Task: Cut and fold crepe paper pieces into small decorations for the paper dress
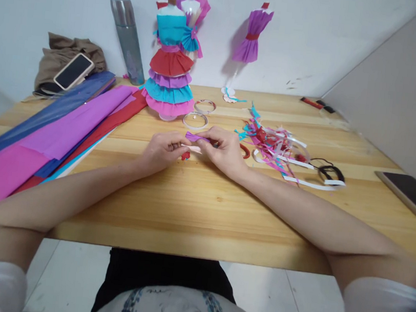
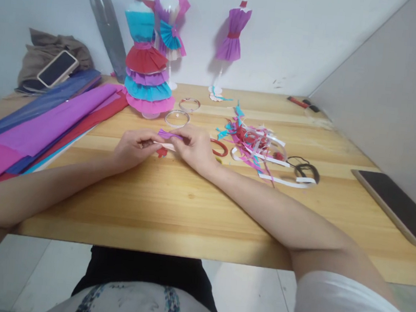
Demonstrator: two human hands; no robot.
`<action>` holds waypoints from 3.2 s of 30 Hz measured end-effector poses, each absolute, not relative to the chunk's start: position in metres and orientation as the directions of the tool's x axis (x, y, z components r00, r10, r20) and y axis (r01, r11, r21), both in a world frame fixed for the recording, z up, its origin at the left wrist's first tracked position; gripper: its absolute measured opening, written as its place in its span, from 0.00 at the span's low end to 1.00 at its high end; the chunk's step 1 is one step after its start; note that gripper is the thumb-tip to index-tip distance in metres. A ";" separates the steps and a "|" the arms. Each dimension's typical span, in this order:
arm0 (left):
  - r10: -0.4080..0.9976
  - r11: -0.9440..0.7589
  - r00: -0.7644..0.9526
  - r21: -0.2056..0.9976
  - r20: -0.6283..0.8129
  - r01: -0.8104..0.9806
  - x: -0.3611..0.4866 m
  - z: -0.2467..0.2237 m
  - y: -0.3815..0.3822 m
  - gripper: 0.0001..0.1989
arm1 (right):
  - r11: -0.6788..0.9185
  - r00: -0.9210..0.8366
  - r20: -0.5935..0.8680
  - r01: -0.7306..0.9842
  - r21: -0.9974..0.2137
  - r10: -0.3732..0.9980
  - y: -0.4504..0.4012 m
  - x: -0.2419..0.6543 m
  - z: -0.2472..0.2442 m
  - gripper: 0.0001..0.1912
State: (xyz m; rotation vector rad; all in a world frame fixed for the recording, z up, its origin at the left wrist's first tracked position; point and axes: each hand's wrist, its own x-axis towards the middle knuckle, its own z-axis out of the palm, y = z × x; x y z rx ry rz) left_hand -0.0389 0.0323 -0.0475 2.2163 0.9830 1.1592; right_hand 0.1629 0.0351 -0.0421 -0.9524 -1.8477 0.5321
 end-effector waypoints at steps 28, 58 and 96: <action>0.886 -0.430 0.283 0.880 0.367 0.202 -0.040 -0.048 0.040 0.09 | 0.671 -0.343 0.579 0.319 -0.669 0.740 0.041 0.162 -0.053 0.06; 0.867 -0.471 0.296 0.854 0.401 0.223 -0.044 -0.058 0.050 0.21 | 0.679 -0.403 0.552 0.333 -0.655 0.730 0.037 0.160 -0.053 0.08; 0.941 -0.124 0.325 0.989 0.093 0.078 -0.038 -0.043 0.043 0.10 | 0.737 -0.420 0.616 0.493 -0.462 0.667 0.034 0.161 -0.056 0.19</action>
